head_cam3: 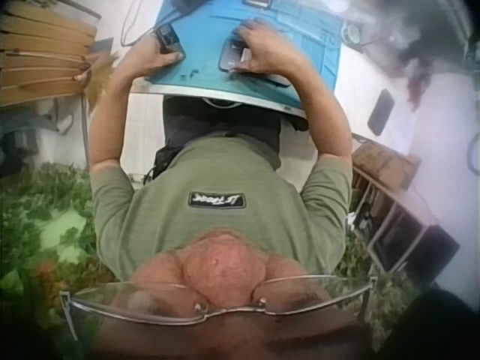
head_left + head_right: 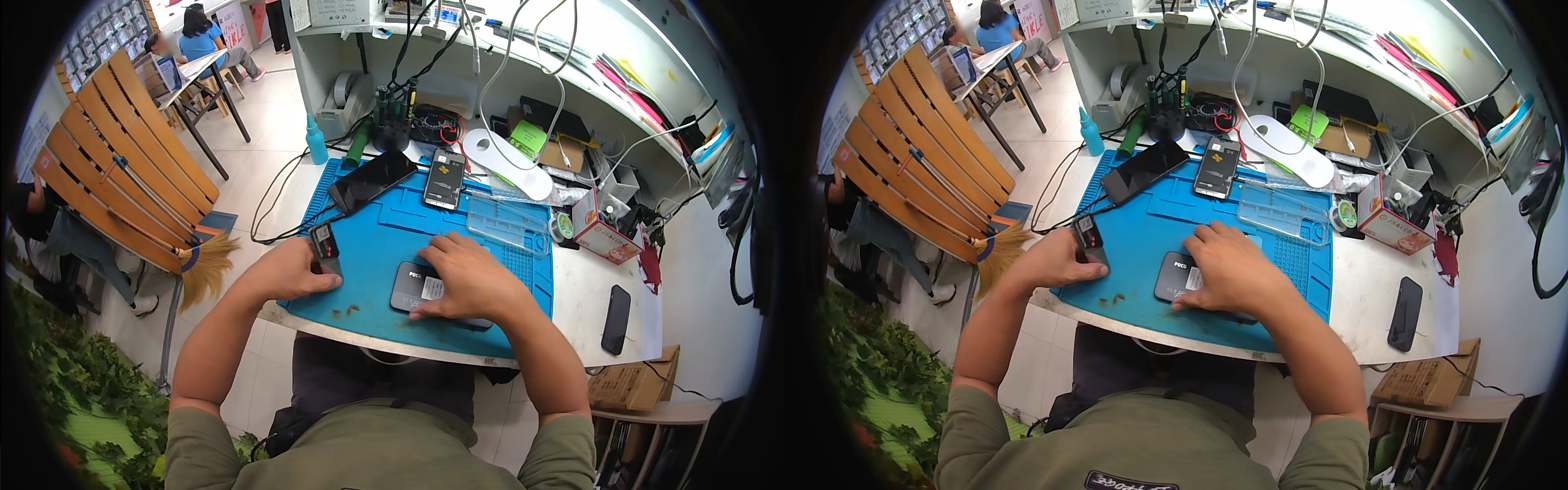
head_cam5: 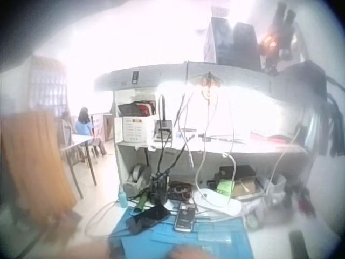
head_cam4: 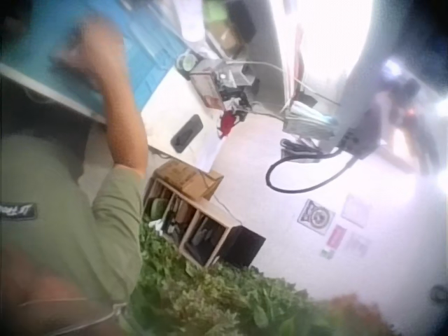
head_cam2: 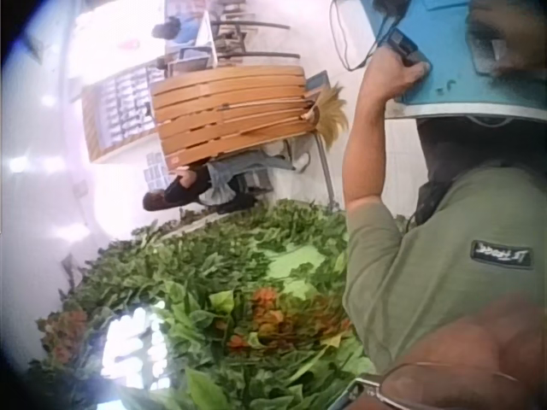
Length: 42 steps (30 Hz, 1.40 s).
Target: The person removes screws from the internal chassis of a mobile phone using a screwdriver on a blue workspace mat. They handle the phone body and the detached back cover.
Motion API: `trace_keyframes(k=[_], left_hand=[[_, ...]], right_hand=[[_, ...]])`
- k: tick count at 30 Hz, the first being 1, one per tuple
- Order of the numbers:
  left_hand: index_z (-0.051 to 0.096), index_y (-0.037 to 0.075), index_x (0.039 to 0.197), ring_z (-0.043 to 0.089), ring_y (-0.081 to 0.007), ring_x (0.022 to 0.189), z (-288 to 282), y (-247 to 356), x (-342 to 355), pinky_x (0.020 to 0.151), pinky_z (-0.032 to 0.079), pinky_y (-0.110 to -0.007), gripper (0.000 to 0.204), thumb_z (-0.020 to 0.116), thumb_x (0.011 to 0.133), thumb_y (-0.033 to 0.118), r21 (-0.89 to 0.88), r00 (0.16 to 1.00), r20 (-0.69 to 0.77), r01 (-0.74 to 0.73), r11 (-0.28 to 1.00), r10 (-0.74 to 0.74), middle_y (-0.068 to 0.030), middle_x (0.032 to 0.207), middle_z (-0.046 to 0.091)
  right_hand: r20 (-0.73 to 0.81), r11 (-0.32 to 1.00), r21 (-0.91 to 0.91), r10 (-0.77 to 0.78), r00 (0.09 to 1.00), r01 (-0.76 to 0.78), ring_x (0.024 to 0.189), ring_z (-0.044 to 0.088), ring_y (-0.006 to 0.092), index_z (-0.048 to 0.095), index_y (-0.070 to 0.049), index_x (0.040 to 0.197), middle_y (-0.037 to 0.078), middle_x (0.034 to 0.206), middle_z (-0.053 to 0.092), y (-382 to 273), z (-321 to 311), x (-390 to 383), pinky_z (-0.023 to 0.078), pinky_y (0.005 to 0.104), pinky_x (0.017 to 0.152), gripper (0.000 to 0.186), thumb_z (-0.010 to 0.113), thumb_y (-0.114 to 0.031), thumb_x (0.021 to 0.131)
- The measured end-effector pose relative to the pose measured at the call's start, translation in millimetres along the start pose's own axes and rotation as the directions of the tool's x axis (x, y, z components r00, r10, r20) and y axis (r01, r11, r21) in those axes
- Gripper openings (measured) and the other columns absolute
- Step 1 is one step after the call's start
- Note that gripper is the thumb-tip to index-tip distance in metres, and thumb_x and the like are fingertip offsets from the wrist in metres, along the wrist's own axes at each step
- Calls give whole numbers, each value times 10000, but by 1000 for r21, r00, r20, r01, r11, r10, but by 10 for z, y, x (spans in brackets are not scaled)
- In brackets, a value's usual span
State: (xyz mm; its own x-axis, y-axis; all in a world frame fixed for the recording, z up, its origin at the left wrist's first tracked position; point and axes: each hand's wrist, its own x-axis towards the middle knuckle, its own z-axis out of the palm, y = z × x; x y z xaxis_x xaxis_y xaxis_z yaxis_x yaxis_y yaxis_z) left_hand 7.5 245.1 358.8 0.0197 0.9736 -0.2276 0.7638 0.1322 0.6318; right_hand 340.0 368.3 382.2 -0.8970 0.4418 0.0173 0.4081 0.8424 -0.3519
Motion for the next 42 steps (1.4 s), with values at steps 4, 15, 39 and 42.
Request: trace_keyframes(k=[4, 15, 39, 42], left_hand=[[820, 31, 927, 575, -81, 628, 183, 169, 138, 569, 405, -289, 280, 920, 922, 292, -399, 986, 160, 118, 909, -57, 22, 738, 673], [805, -48, 839, 570, -132, 437, 414, 625, 177, 428, 431, -309, 345, 898, 906, 277, -480, 958, 242, 258, 838, -156, -35, 619, 637], [767, -27, 746, 557, -125, 433, 401, 712, 200, 419, 418, -297, 396, 920, 905, 302, -436, 949, 255, 286, 853, -187, -17, 587, 597], [773, -28, 758, 557, -125, 436, 405, 709, 197, 422, 417, -301, 390, 911, 917, 300, -432, 949, 253, 283, 856, -186, -15, 585, 595]], right_hand=[[9, 997, 48, 64, 998, -64, 1223, 679, 385, 786, 14, 1309, 170, 1252, 720, 56, 31, -135, 553, 480, 1107, 878, 1013, -597, 721], [-39, 993, 97, 71, 997, -67, 1217, 697, 377, 820, 16, 1326, 165, 1220, 738, 99, 99, -166, 561, 488, 1082, 893, 1037, -569, 687], [-22, 992, 103, 76, 997, -73, 1218, 689, 390, 817, -6, 1365, 184, 1274, 732, 74, 69, -159, 571, 497, 1076, 928, 1048, -574, 668], [-9, 991, 97, 89, 996, -88, 1242, 675, 370, 820, -11, 1340, 171, 1269, 728, 47, 53, -164, 548, 483, 1097, 873, 1032, -570, 703]])
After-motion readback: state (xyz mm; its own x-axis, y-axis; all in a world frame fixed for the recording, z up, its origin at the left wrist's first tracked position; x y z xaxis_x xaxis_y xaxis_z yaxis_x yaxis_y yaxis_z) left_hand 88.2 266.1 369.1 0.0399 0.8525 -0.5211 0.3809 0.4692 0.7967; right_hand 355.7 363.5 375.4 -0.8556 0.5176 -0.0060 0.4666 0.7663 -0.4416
